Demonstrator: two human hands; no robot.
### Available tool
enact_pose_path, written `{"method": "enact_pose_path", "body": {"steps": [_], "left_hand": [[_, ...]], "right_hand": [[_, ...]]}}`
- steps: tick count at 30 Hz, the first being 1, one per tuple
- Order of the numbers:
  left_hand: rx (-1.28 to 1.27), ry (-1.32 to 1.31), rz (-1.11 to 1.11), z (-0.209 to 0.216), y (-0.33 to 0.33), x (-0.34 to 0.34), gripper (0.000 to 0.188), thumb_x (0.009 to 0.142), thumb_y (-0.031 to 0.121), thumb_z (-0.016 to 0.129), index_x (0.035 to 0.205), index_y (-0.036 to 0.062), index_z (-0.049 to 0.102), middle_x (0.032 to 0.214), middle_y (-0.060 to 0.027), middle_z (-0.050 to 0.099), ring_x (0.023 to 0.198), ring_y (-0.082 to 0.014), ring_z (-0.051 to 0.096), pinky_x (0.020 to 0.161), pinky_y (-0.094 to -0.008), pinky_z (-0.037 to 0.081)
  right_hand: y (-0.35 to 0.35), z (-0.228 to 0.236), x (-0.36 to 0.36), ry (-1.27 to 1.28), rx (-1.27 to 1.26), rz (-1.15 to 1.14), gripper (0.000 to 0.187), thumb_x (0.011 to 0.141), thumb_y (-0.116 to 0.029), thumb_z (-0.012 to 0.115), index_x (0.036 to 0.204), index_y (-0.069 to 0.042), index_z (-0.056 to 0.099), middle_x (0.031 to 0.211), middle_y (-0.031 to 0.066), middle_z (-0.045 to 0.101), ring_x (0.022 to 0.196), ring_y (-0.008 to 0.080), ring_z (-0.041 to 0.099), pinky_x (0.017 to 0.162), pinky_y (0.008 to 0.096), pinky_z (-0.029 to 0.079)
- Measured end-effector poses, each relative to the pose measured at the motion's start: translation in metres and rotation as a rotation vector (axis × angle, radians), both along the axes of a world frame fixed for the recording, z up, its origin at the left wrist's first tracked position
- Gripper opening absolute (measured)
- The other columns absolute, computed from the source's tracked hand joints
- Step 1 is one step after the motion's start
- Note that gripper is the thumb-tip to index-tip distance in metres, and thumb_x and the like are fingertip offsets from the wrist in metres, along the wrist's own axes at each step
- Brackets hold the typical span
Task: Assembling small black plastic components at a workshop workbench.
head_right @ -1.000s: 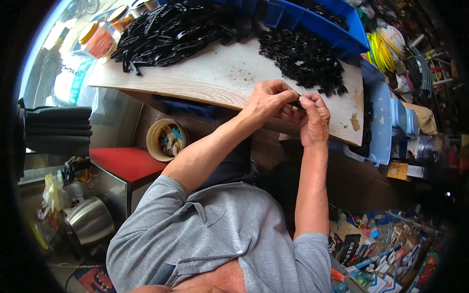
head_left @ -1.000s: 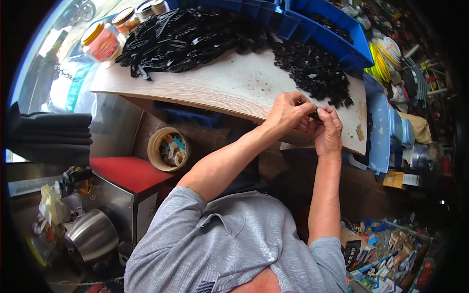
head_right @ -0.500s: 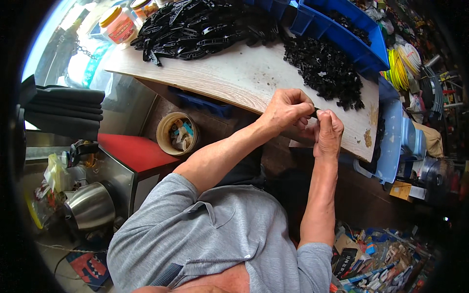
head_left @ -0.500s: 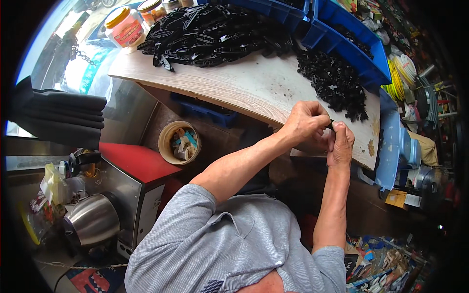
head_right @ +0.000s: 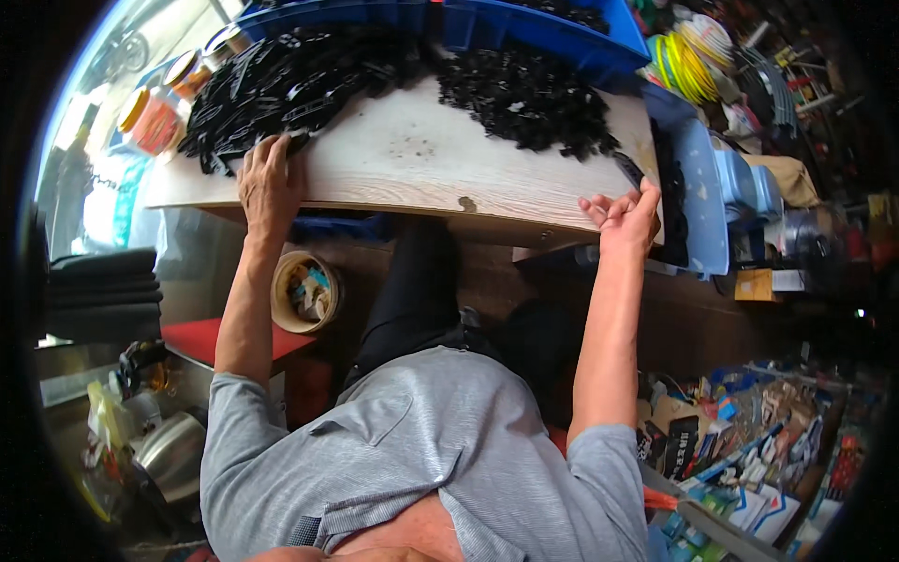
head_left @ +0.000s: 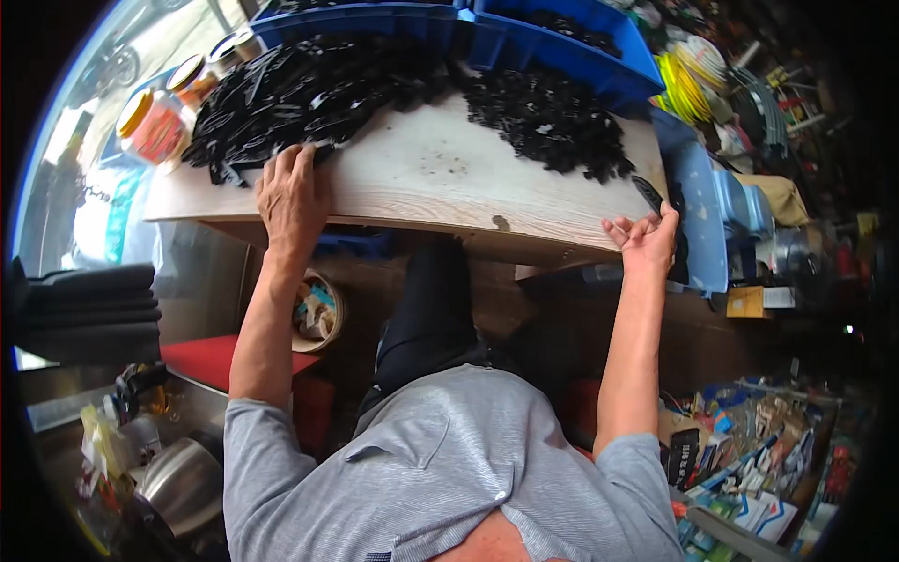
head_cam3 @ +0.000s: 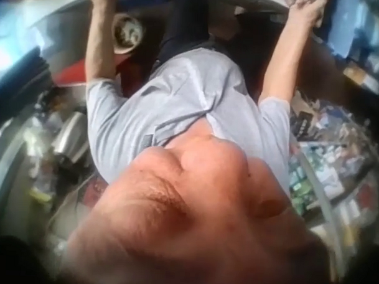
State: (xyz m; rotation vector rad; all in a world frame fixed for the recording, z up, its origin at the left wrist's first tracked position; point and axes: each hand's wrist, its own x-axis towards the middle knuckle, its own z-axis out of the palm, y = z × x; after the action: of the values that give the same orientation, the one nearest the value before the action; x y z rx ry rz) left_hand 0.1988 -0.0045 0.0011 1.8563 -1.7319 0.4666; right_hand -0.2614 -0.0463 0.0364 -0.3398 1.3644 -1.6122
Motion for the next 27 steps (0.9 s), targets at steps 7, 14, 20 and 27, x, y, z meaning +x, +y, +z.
{"method": "enact_pose_path", "body": {"steps": [7,14,20,27], "left_hand": [[0.053,0.111,-0.387,0.001,-0.012,-0.038,0.033,0.085,0.007,0.066,0.118,0.0049,0.063,0.115,-0.0132,0.063,0.107,-0.0339,0.058,0.093,-0.0413,0.046],[0.066,0.163,-0.555,-0.002,-0.054,-0.08,0.026,0.087,0.01,0.065,0.112,0.0032,0.065,0.104,-0.0149,0.065,0.095,-0.0346,0.061,0.083,-0.0423,0.049],[0.041,0.18,-0.623,-0.001,-0.065,-0.112,0.015,0.088,0.013,0.065,0.099,0.0038,0.07,0.099,-0.0109,0.067,0.092,-0.0321,0.059,0.085,-0.0396,0.048],[-0.021,0.263,-0.512,0.005,-0.063,-0.117,0.019,0.089,0.017,0.067,0.102,0.0039,0.069,0.097,-0.011,0.068,0.09,-0.0306,0.06,0.081,-0.0386,0.049]], "right_hand": [[-0.007,0.009,-0.037,0.228,0.126,-0.103,0.04,0.085,-0.031,0.071,0.108,-0.002,0.056,0.049,0.0055,0.039,0.053,0.0261,0.056,0.062,0.0487,0.06],[-0.024,0.008,-0.017,0.422,0.185,0.136,0.032,0.082,-0.024,0.078,0.103,-0.004,0.065,0.049,0.0027,0.041,0.044,0.0183,0.051,0.047,0.0371,0.056],[-0.036,0.013,0.014,0.681,0.333,0.345,0.029,0.081,-0.026,0.079,0.1,-0.006,0.069,0.055,0.0011,0.05,0.043,0.013,0.051,0.04,0.028,0.05],[-0.043,0.013,0.02,0.839,0.343,0.45,0.025,0.082,-0.024,0.077,0.099,-0.007,0.07,0.07,0.003,0.06,0.041,0.01,0.048,0.036,0.0255,0.042]]}}
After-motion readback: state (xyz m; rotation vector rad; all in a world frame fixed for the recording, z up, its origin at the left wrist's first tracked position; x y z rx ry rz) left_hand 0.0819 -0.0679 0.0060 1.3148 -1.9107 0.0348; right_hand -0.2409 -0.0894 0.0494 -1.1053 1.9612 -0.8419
